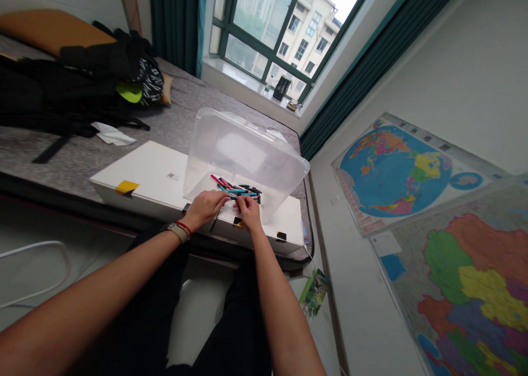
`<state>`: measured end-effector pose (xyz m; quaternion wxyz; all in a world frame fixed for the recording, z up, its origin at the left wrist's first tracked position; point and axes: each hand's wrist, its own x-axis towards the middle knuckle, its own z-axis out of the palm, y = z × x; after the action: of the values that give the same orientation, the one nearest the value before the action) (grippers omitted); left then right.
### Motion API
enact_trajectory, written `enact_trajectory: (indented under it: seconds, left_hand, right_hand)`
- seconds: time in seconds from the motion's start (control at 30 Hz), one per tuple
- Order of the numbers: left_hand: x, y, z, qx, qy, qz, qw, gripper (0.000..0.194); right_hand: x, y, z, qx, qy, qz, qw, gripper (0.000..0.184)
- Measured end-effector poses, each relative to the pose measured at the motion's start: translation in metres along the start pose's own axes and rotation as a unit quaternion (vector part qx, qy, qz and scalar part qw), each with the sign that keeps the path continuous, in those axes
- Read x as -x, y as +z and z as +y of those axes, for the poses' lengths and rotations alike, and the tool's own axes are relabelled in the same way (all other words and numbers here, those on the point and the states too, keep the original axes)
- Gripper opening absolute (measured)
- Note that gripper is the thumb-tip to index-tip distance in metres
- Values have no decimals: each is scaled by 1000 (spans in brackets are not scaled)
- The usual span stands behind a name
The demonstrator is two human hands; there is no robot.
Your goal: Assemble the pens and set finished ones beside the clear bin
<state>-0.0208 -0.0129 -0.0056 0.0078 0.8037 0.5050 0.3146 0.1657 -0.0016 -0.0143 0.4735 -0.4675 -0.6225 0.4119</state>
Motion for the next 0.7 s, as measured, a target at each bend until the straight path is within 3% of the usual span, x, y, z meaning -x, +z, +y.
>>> enact_trajectory:
  seconds: [0.3,0.57,0.7]
  left_hand:
    - [-1,-3,3,-50,1,-15,999,44]
    - [-1,-9,7,25,22,-11,999,35]
    - [-6,-13,12,70,-5,16,997,36]
  right_hand:
    - [1,0,-5,-45,6,-8,999,33]
    - [-1,-2,-2,-25,-9,2,1000,39]
    - [-2,-2,0,-82,3,36,996,39]
